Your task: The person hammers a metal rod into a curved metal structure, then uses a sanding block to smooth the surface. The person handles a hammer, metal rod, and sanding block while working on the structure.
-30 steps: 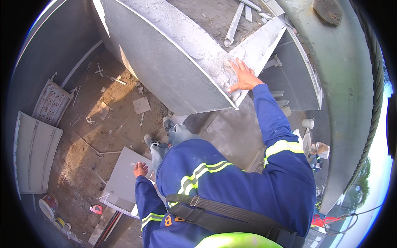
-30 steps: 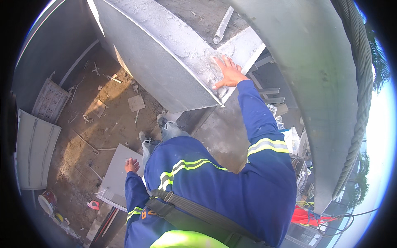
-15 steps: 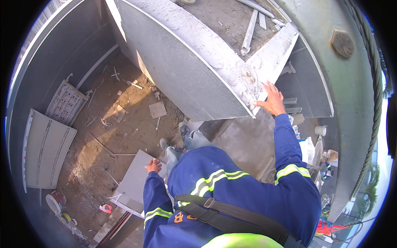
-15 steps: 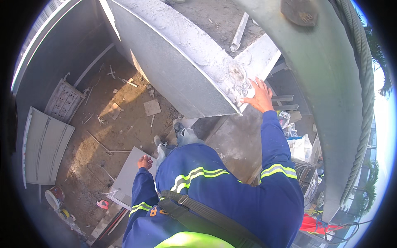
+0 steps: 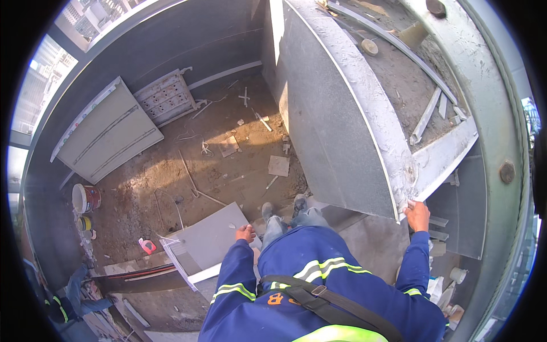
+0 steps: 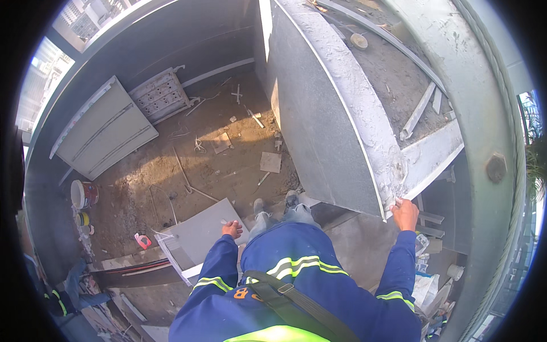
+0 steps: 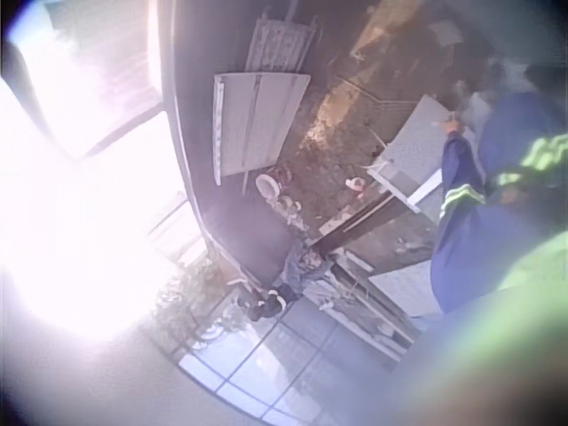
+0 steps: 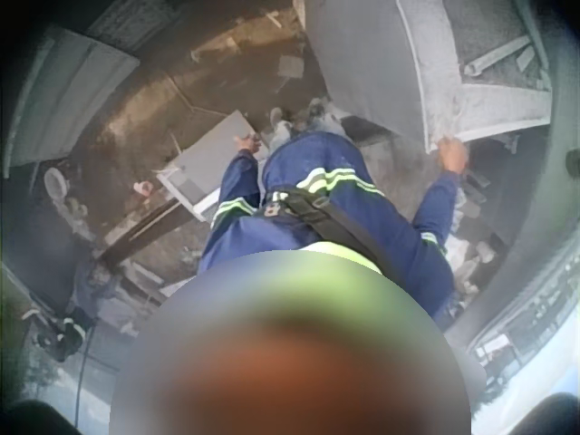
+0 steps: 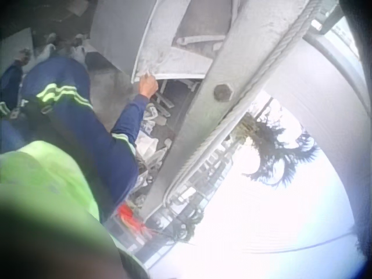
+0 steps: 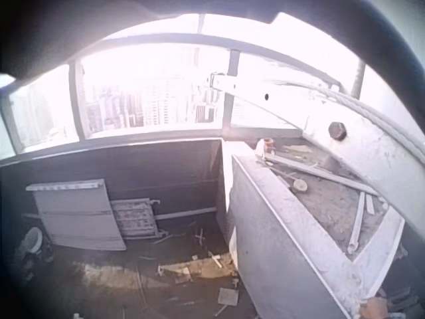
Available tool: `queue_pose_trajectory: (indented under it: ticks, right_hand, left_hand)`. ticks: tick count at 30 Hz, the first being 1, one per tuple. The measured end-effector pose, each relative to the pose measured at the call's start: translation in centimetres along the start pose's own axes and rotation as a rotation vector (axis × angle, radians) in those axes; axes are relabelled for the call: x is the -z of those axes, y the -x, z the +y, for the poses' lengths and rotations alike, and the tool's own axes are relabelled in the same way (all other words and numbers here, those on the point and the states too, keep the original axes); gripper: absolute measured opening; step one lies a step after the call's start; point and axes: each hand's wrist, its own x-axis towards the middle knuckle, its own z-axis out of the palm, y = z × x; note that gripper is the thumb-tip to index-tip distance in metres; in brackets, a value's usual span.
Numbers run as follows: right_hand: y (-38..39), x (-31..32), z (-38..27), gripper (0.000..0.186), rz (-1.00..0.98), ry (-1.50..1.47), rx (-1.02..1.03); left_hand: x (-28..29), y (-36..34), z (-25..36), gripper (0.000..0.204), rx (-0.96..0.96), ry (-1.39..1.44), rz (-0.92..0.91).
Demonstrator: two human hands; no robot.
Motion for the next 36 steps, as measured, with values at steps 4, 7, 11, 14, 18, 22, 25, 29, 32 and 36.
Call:
queue_pose_trajectory:
  ticks: [4,7,11,14,18,22,25,29,32,36]
  right_hand:
    - [0.8,-0.1,0.8,0.041,0.097,-0.069,-0.001]
    - [0.9,0.2,1.1,0.04,-0.047,0.106,-0.029]
    - [1.3,0.6,1.5,0.041,-0.138,-0.056,0.108]
    - [0.9,1.5,0.5,0.041,-0.08,-0.046,0.058]
    - [0.0,1.8,-4.2,0.045,0.156,-0.24,0.305]
    - [0.6,-2.5,-13.7,0.045,-0.176,-0.525,0.603]
    - [3.6,-8.5,-21.0,0.044,-0.503,-0.539,0.644]
    - [6.8,-15.8,-27.5,0.063,-0.87,-0.094,0.72]
    - [6.1,-20.8,-29.8,0.088,-1.258,-0.058,1.144]
    - [0.6,-28.4,-31.5,0.1,-1.033,0.666,1.649]
  left_hand:
    - [-0.2,1.2,-2.3,0.048,0.045,0.012,0.048]
    - [-0.4,1.5,-2.9,0.052,0.063,-0.03,0.006]
    - [-1.1,0.9,-2.4,0.053,0.031,-0.031,0.021]
    - [-2.3,0.6,-0.8,0.04,-0.041,-0.08,0.076]
    - [-3.7,2.5,0.9,0.037,-0.237,-0.107,0.133]
    - [-4.8,5.9,-0.2,0.039,-0.225,0.044,0.172]
    - [-5.9,8.1,-4.4,0.038,-0.169,0.274,0.228]
    - [-8.9,11.9,-14.3,0.04,-0.006,0.615,0.394]
    - [-14.5,16.4,-21.6,0.042,0.169,1.087,0.511]
    - [-26.8,23.1,-25.4,0.071,0.345,1.322,0.471]
